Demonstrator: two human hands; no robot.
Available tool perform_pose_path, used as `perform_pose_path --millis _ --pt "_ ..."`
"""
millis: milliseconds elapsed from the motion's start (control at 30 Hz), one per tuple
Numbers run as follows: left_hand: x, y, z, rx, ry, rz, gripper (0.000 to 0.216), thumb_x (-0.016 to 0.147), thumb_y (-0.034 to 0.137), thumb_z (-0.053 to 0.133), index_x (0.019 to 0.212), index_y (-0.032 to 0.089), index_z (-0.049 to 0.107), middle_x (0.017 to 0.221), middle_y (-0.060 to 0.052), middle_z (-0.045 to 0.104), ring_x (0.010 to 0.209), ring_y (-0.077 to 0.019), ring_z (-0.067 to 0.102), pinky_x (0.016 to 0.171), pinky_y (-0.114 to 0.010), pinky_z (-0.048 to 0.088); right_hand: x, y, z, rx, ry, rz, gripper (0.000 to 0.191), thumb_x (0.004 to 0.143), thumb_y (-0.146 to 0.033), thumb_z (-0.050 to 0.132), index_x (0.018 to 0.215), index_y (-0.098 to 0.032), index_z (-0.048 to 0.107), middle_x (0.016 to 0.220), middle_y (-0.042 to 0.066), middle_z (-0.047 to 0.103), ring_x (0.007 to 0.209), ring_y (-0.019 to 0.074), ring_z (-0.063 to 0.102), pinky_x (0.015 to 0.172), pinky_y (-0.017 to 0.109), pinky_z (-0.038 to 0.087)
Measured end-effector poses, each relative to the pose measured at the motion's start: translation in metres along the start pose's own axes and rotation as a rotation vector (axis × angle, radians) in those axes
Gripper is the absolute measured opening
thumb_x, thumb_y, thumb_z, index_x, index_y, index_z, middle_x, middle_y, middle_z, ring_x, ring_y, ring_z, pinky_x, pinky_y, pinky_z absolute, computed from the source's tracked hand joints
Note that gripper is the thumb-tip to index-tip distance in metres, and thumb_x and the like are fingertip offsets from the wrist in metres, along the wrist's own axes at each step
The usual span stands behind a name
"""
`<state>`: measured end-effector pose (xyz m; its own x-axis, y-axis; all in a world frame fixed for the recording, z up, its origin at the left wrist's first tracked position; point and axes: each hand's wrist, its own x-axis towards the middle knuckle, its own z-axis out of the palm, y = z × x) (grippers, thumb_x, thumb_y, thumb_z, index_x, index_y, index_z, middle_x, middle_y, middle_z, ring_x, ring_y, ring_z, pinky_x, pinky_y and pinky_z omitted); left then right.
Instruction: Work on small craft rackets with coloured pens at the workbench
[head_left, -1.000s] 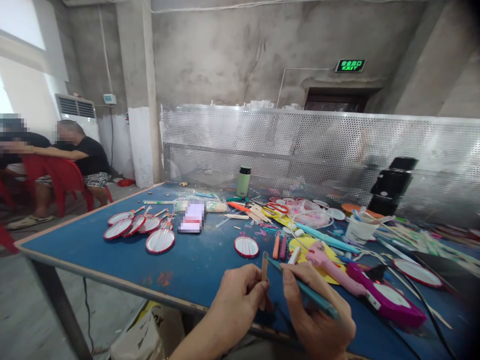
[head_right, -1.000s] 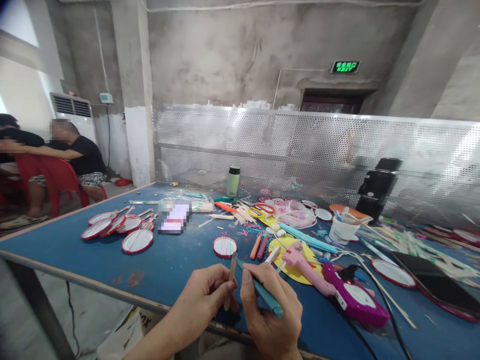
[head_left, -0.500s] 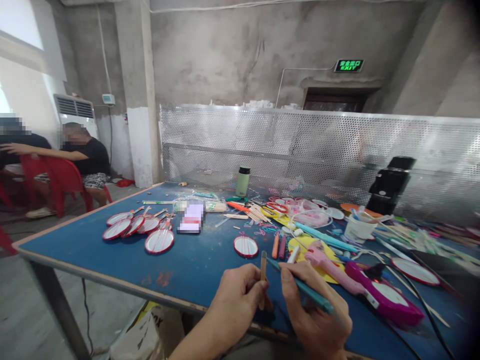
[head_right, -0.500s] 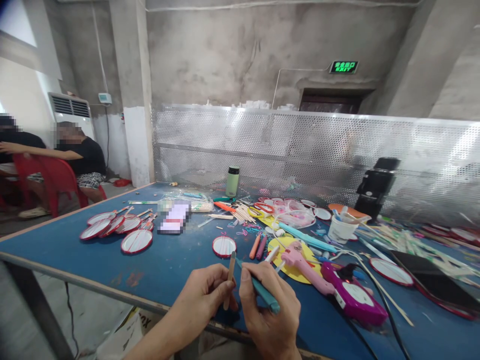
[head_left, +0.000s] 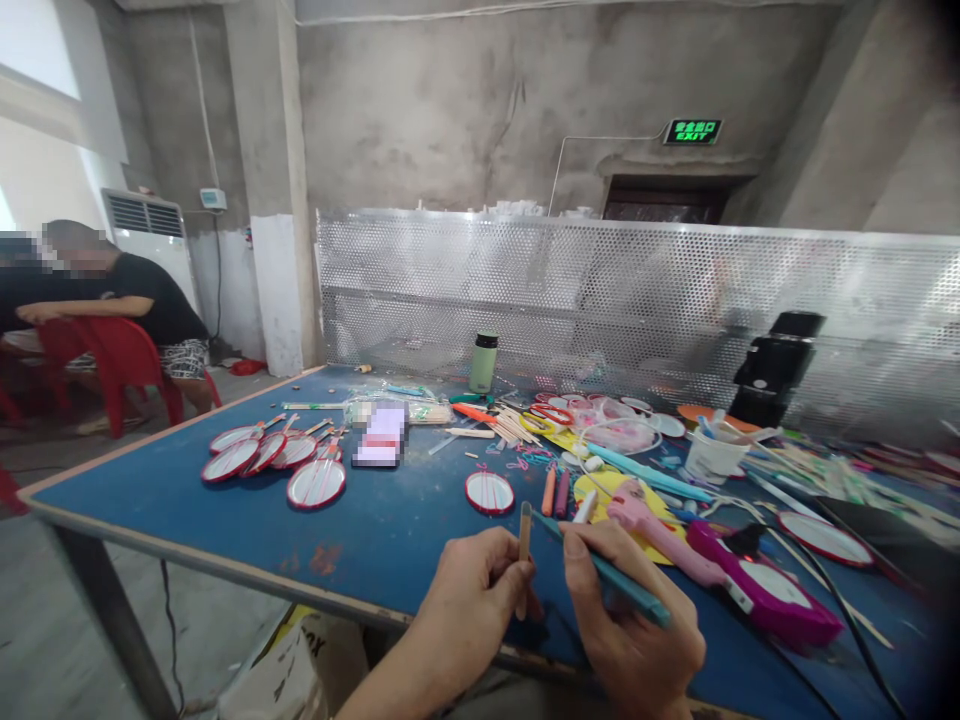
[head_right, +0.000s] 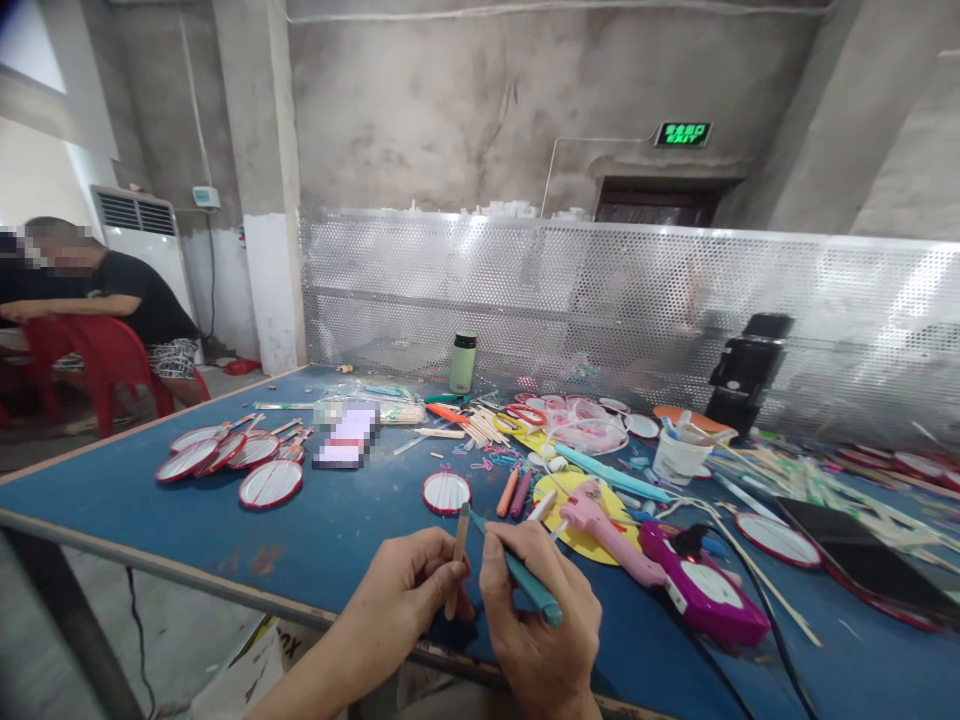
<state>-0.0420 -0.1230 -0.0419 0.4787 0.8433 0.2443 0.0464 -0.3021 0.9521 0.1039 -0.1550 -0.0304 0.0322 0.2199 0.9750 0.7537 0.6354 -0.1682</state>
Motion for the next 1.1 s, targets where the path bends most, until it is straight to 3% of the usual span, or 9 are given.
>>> perform_pose_path --millis 1100 --pt "0.0005 -0.0001 -0.0007 0.003 0.000 0.012 0.027 0.089 0.039 0.054 0.076 0.016 0.061 0.064 -0.003 0.066 0.059 -0.0143 0.056 0.058 -0.023 0.038 -0.0009 -0.0008 -0.0016 0.031 -0.042 -0.002 0.016 0.085 -0.005 0.061 0.087 -0.020 0.064 0.070 -0.002 0.065 0.059 0.0103 0.062 0.062 0.021 0.052"
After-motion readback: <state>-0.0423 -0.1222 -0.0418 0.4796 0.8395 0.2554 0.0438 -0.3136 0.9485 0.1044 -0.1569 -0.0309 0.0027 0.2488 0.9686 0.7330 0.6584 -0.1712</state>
